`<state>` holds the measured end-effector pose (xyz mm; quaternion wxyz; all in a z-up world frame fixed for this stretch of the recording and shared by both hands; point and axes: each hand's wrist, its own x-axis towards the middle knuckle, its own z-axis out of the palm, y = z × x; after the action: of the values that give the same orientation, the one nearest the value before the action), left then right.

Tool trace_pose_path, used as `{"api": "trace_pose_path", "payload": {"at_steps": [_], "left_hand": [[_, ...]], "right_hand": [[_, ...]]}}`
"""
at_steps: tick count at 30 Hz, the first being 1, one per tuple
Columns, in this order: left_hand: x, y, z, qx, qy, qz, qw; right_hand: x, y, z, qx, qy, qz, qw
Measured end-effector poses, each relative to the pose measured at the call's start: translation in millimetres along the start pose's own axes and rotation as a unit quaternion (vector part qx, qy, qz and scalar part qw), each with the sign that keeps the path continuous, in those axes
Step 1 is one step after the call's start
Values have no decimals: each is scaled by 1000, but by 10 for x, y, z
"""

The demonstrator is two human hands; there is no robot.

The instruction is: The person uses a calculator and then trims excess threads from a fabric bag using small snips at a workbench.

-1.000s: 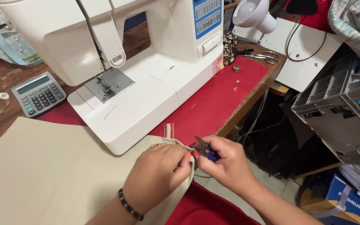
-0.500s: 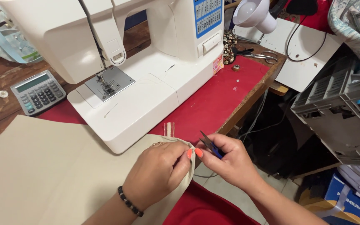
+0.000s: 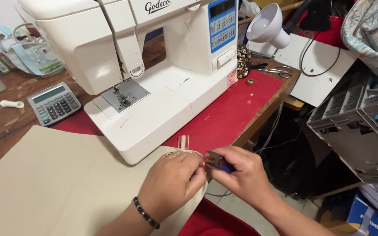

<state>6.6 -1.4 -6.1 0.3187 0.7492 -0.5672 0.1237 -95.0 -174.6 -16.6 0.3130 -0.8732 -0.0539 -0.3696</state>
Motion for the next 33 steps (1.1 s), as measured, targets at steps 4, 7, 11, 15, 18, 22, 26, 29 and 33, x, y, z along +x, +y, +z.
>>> {"api": "trace_pose_path", "payload": {"at_steps": [4,7,11,15,18,22,26,29,33], "left_hand": [[8,-23,-10,-9,-1,1,1000],[25,-46,-22,-50,-12,-13,999],[50,-33,-59,-117,-37,-65,990],[52,-5,-61,-121,-23,-74,990],[61,30,-71,-94,-17,-72,993],[65,59,-50,-90,8,-48,995],[46,74,-55,-80,20,-42,996],[18,70,-40,-66,17,-47,997],[25,81,-57,-73,3,-54,996]], "right_hand": [[82,66,-109,-6,-62,-14,998],[166,60,-170,54,-117,74,989],[191,31,-182,96,-120,109,982],[159,-14,-207,157,-88,216,959],[2,118,-197,177,-61,248,951],[-49,85,-109,178,-71,269,944],[-44,78,-38,198,-67,286,935],[-55,73,-24,185,-71,279,940],[-53,30,-29,171,-81,257,948]]}}
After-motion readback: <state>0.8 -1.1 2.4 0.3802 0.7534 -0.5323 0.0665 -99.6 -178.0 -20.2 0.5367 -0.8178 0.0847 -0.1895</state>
